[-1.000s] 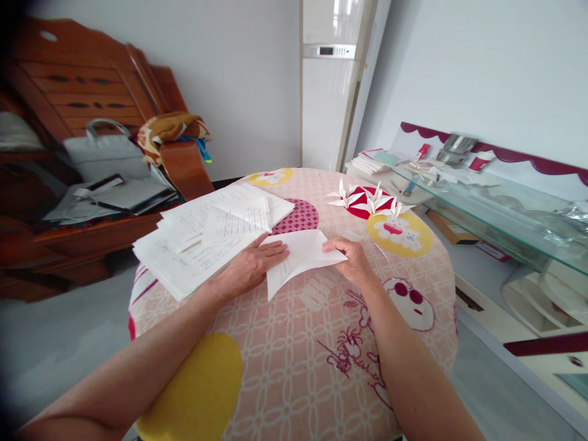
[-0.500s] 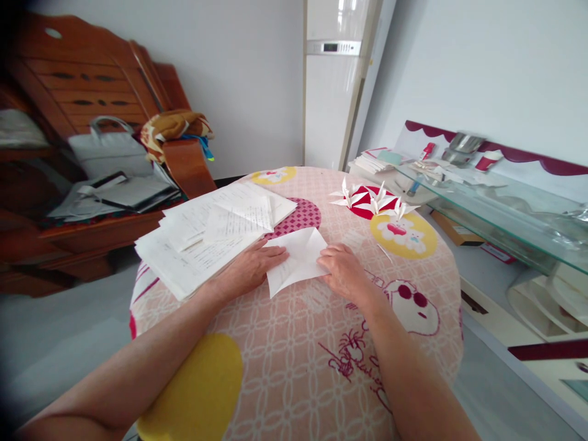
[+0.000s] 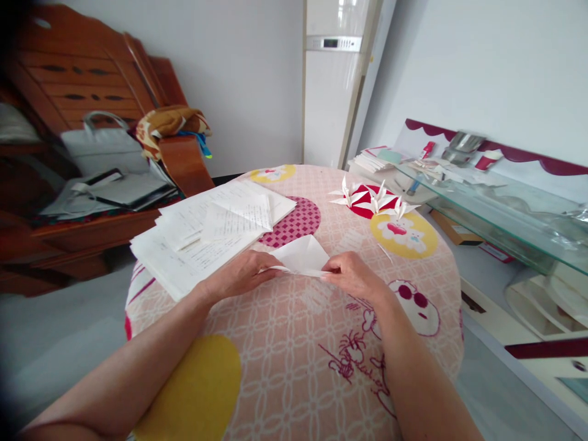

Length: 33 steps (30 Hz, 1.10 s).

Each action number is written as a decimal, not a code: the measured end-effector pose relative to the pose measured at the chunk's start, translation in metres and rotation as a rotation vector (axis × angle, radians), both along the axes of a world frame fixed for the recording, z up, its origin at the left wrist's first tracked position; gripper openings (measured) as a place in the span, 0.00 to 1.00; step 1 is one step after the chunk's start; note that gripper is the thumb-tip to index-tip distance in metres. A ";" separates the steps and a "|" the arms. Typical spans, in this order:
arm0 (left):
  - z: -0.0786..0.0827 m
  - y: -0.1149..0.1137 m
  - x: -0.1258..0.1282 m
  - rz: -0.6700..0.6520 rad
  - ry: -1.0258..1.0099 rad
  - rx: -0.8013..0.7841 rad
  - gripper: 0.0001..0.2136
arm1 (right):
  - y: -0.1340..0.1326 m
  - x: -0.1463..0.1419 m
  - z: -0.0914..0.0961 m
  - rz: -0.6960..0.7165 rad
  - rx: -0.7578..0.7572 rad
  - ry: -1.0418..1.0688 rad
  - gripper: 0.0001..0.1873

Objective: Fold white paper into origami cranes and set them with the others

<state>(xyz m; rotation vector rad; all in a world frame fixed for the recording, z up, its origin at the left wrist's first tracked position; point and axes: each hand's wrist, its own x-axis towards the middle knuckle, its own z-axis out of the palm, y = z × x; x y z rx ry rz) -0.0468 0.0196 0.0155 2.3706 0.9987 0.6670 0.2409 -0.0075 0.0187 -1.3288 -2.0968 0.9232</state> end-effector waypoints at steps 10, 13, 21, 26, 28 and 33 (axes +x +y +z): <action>-0.012 0.021 0.000 0.148 -0.034 -0.107 0.21 | 0.010 0.001 -0.009 -0.154 -0.079 0.039 0.20; -0.016 0.027 0.001 0.211 -0.049 -0.133 0.18 | 0.011 0.000 -0.015 -0.194 -0.124 0.123 0.12; -0.014 0.028 0.010 0.334 0.116 -0.115 0.10 | 0.012 -0.004 -0.015 -0.260 -0.135 0.139 0.34; -0.009 0.013 0.007 0.309 0.218 -0.169 0.11 | 0.009 0.003 -0.012 -0.142 -0.262 0.115 0.30; -0.008 0.011 0.007 0.351 0.258 -0.155 0.12 | 0.009 0.004 -0.013 -0.137 -0.241 0.085 0.29; -0.011 0.011 0.010 0.424 0.376 -0.087 0.12 | 0.010 0.003 -0.012 -0.136 -0.169 -0.023 0.22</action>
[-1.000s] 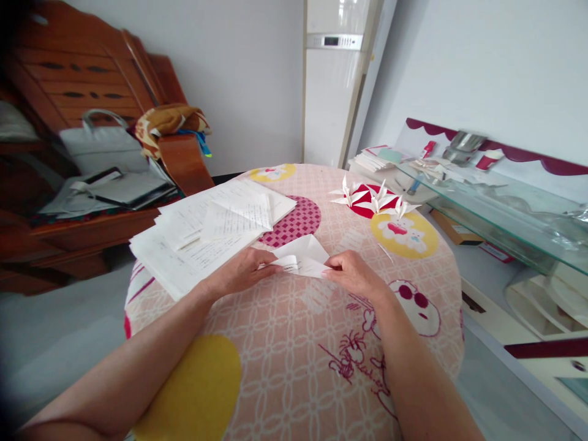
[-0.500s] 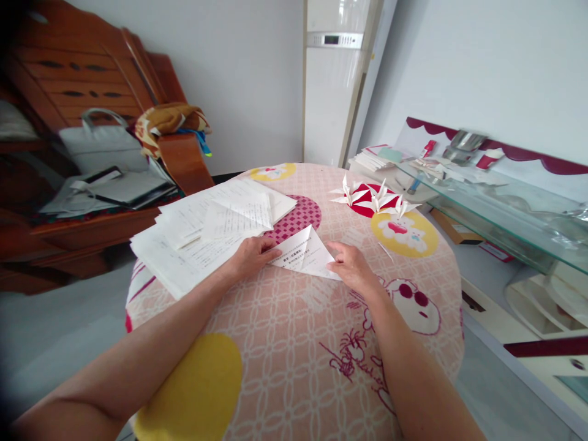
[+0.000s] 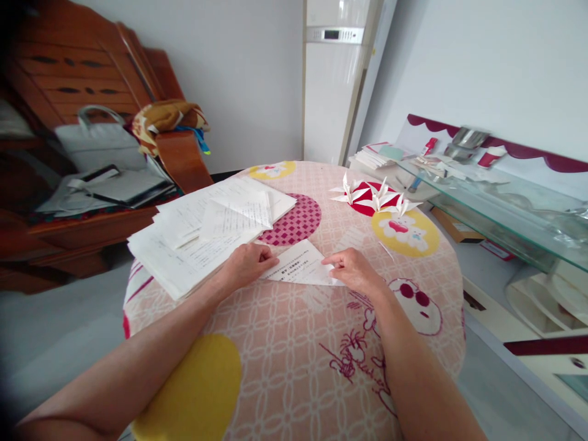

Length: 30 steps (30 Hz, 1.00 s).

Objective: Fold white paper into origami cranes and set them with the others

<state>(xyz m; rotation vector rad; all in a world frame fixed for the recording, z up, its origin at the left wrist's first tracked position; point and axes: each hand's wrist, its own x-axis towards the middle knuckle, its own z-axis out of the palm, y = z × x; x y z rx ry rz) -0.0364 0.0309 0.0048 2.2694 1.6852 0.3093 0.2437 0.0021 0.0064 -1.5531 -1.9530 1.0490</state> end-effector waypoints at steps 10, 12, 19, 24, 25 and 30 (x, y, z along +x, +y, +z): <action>-0.002 -0.004 0.005 0.045 0.189 0.058 0.13 | 0.002 -0.003 0.000 -0.019 0.081 -0.085 0.22; -0.001 -0.004 0.006 0.049 0.192 0.057 0.13 | 0.002 -0.003 -0.001 -0.022 0.096 -0.101 0.22; -0.001 -0.003 0.005 0.059 0.201 0.045 0.14 | 0.004 -0.004 -0.004 -0.026 0.136 -0.133 0.21; -0.001 -0.003 0.006 0.068 0.208 0.043 0.14 | 0.005 -0.004 -0.007 -0.030 0.141 -0.139 0.22; -0.001 -0.003 0.006 0.071 0.209 0.042 0.14 | 0.005 -0.003 -0.007 -0.029 0.141 -0.138 0.22; -0.001 -0.002 0.006 0.069 0.207 0.038 0.15 | 0.005 -0.003 -0.007 -0.033 0.139 -0.136 0.21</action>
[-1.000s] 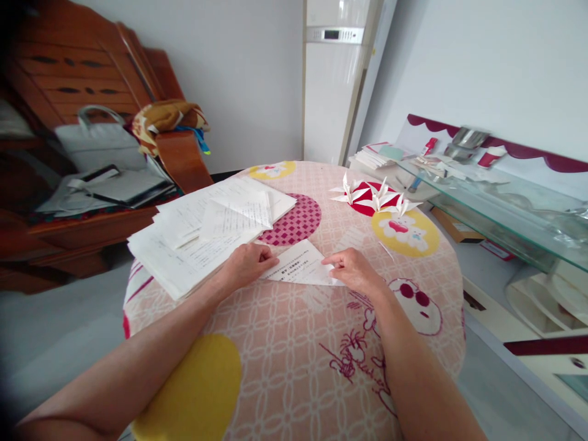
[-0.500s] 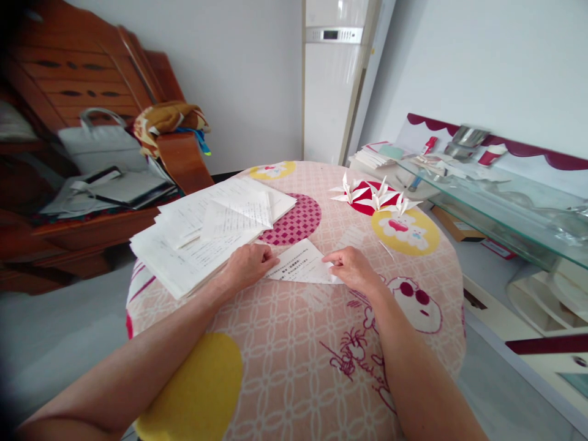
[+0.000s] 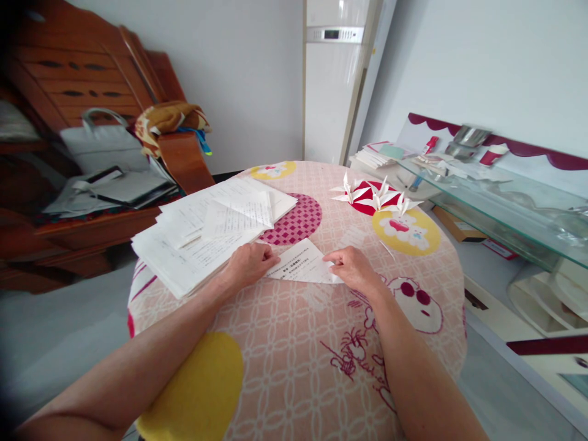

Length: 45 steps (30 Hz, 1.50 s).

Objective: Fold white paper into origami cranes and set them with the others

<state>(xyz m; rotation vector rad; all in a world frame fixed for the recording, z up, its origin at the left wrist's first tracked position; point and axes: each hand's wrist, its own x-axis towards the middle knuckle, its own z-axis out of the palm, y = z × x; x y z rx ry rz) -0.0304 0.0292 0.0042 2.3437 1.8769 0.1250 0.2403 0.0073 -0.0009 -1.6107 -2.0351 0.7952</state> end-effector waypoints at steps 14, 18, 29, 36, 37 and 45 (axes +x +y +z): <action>-0.001 0.001 -0.001 0.003 -0.018 -0.002 0.14 | 0.000 -0.001 0.001 -0.011 -0.007 -0.021 0.21; 0.000 0.001 -0.001 -0.003 -0.019 -0.003 0.14 | -0.001 -0.002 0.002 -0.017 -0.009 -0.030 0.21; -0.001 0.002 -0.001 -0.005 -0.028 0.002 0.14 | 0.000 -0.002 0.001 -0.024 -0.006 -0.025 0.22; 0.000 0.001 0.000 -0.005 -0.018 -0.005 0.14 | 0.000 -0.002 0.001 -0.025 0.001 -0.031 0.22; 0.001 0.000 0.000 -0.007 -0.016 -0.005 0.14 | 0.000 -0.002 0.001 -0.029 0.002 -0.034 0.21; -0.001 -0.004 0.000 -0.126 -0.159 0.122 0.06 | -0.003 -0.005 0.007 -0.037 -0.005 -0.062 0.22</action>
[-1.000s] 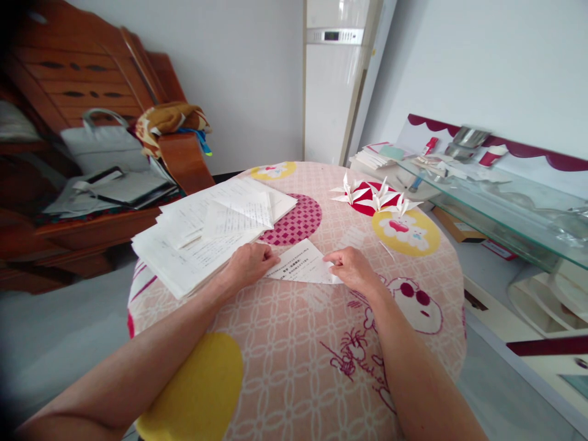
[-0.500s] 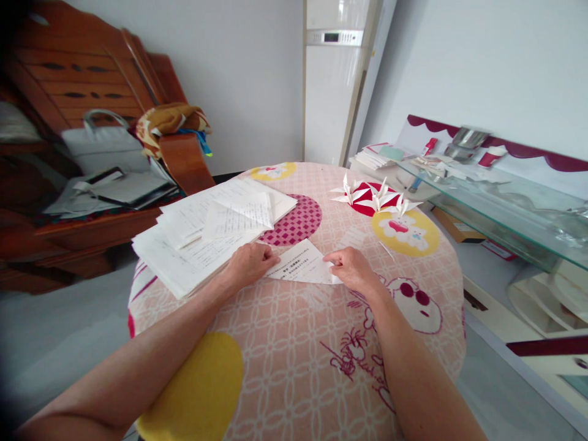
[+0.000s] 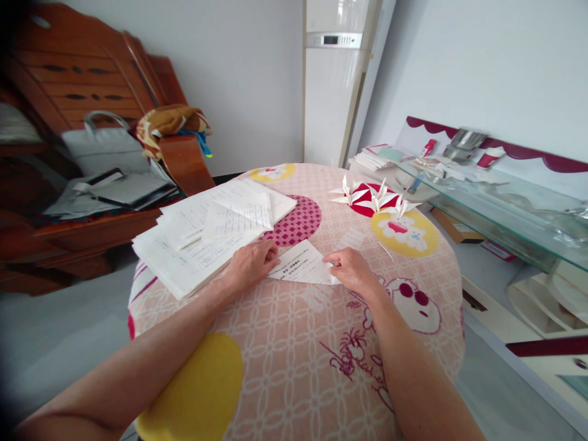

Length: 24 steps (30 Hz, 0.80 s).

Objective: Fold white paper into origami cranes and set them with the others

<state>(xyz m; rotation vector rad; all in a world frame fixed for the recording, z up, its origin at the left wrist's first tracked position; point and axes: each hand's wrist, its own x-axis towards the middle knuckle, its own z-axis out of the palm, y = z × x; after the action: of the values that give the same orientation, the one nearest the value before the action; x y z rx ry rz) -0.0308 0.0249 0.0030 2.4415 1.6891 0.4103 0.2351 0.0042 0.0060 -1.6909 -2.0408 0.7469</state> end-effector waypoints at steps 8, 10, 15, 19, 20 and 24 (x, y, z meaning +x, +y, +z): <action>-0.013 0.003 0.003 -0.420 -0.157 -0.005 0.18 | 0.000 0.002 -0.001 0.014 0.015 0.016 0.21; -0.013 0.001 0.003 -0.427 -0.112 -0.015 0.19 | 0.000 0.004 0.000 0.016 0.006 0.029 0.21; -0.014 0.001 0.000 -0.506 -0.012 0.063 0.26 | 0.000 0.007 0.001 0.013 -0.026 0.042 0.23; -0.013 0.001 -0.001 -0.530 0.151 0.086 0.25 | 0.000 0.009 0.000 0.007 -0.040 0.042 0.23; -0.012 0.000 0.000 -0.533 0.185 0.097 0.24 | 0.000 0.009 0.000 0.008 -0.040 0.040 0.23; -0.008 -0.004 0.002 -0.570 0.274 0.143 0.24 | 0.000 0.011 0.001 0.016 -0.030 0.012 0.24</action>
<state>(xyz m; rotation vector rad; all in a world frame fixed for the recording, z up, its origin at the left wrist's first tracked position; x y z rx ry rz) -0.0290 0.0211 -0.0051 3.0383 0.9759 0.1248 0.2463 0.0038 0.0069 -1.6848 -2.0470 0.7951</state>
